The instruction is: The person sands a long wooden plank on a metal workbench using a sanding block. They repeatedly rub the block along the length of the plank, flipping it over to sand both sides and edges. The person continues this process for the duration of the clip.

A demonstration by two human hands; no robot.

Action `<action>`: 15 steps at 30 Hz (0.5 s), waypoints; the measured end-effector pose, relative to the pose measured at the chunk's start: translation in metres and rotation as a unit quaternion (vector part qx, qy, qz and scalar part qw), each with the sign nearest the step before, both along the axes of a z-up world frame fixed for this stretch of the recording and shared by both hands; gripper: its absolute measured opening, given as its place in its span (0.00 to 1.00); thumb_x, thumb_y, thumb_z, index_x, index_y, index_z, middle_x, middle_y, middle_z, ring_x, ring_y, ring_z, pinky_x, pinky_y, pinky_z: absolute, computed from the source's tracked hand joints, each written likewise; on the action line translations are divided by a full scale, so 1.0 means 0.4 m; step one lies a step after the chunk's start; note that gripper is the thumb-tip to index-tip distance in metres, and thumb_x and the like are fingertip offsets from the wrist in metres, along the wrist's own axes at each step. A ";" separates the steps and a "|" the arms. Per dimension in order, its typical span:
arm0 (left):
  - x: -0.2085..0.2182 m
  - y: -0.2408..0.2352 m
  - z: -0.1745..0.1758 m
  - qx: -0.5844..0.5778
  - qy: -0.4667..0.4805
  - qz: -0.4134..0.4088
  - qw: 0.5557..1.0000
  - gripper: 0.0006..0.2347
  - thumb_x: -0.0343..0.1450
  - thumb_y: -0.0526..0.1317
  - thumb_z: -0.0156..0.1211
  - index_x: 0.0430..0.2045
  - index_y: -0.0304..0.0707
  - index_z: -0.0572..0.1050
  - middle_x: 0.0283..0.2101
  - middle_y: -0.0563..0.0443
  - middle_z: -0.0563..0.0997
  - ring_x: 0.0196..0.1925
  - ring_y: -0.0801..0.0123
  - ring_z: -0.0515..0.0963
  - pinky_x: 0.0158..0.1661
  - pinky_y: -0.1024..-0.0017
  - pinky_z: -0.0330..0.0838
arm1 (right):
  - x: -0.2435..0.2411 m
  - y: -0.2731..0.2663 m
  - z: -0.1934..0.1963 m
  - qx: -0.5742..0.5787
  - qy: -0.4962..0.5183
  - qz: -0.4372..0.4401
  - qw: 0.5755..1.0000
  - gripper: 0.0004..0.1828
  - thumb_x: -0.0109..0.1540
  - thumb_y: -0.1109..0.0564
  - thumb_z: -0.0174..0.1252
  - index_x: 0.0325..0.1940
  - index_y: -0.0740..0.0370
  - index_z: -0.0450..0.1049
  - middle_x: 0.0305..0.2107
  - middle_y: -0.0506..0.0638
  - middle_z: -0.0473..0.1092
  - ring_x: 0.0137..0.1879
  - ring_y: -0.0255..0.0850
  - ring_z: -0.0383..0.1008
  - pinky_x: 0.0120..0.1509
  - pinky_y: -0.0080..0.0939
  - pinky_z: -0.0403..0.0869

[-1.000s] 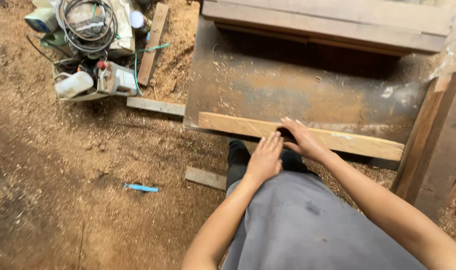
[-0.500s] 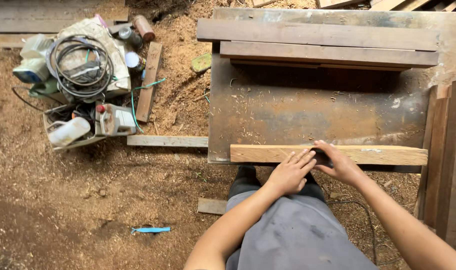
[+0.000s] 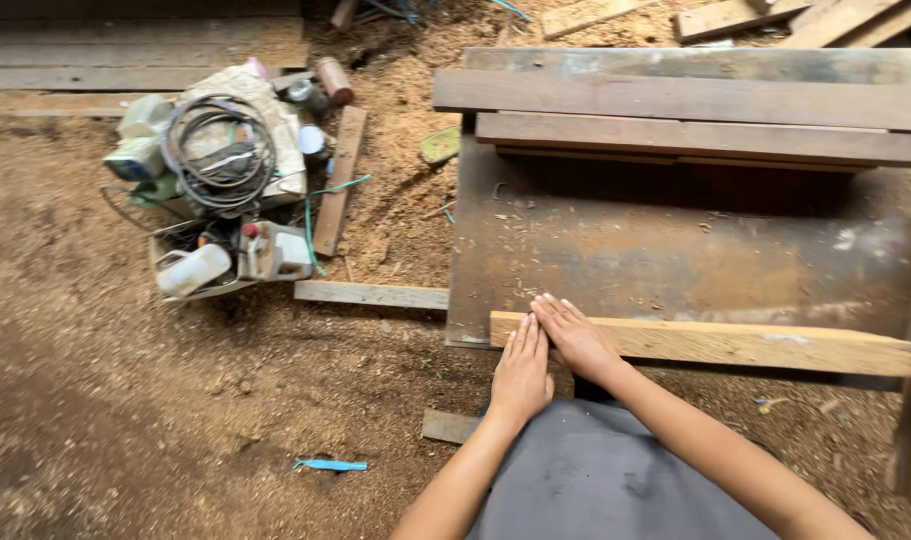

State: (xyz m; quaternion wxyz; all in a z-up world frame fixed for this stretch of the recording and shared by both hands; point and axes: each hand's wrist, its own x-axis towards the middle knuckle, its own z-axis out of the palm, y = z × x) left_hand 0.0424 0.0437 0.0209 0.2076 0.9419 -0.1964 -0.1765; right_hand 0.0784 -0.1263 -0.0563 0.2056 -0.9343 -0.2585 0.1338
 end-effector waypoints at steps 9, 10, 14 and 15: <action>-0.002 0.091 0.025 -0.041 0.020 0.159 0.986 0.37 0.63 0.37 0.64 0.68 0.18 0.56 0.72 0.25 0.56 0.76 0.40 0.53 0.71 0.55 0.49 | 0.049 0.170 -0.014 0.035 -0.010 0.067 0.997 0.35 0.61 0.57 0.52 0.73 0.62 0.59 0.71 0.57 0.59 0.79 0.48 0.53 0.80 0.52 0.51; -0.004 0.099 0.025 -0.059 0.018 0.165 0.984 0.35 0.63 0.37 0.64 0.66 0.21 0.58 0.72 0.24 0.56 0.76 0.40 0.53 0.71 0.55 0.50 | 0.049 0.174 -0.005 0.034 0.001 0.055 0.998 0.35 0.60 0.57 0.52 0.73 0.62 0.59 0.71 0.57 0.59 0.78 0.48 0.54 0.80 0.52 0.52; 0.007 0.108 0.026 -0.113 0.024 0.148 0.982 0.25 0.61 0.36 0.66 0.54 0.26 0.70 0.69 0.26 0.62 0.73 0.40 0.57 0.69 0.55 0.56 | 0.018 0.152 0.029 0.010 0.028 0.016 0.999 0.40 0.55 0.57 0.56 0.72 0.61 0.58 0.70 0.56 0.58 0.77 0.49 0.53 0.79 0.52 0.52; 0.017 0.112 0.022 -0.123 0.028 0.139 0.982 0.23 0.60 0.36 0.67 0.49 0.27 0.73 0.67 0.28 0.64 0.72 0.41 0.59 0.68 0.55 0.58 | 0.013 0.136 0.031 -0.001 0.029 0.015 0.999 0.43 0.52 0.56 0.58 0.73 0.62 0.57 0.70 0.56 0.58 0.77 0.50 0.53 0.78 0.53 0.52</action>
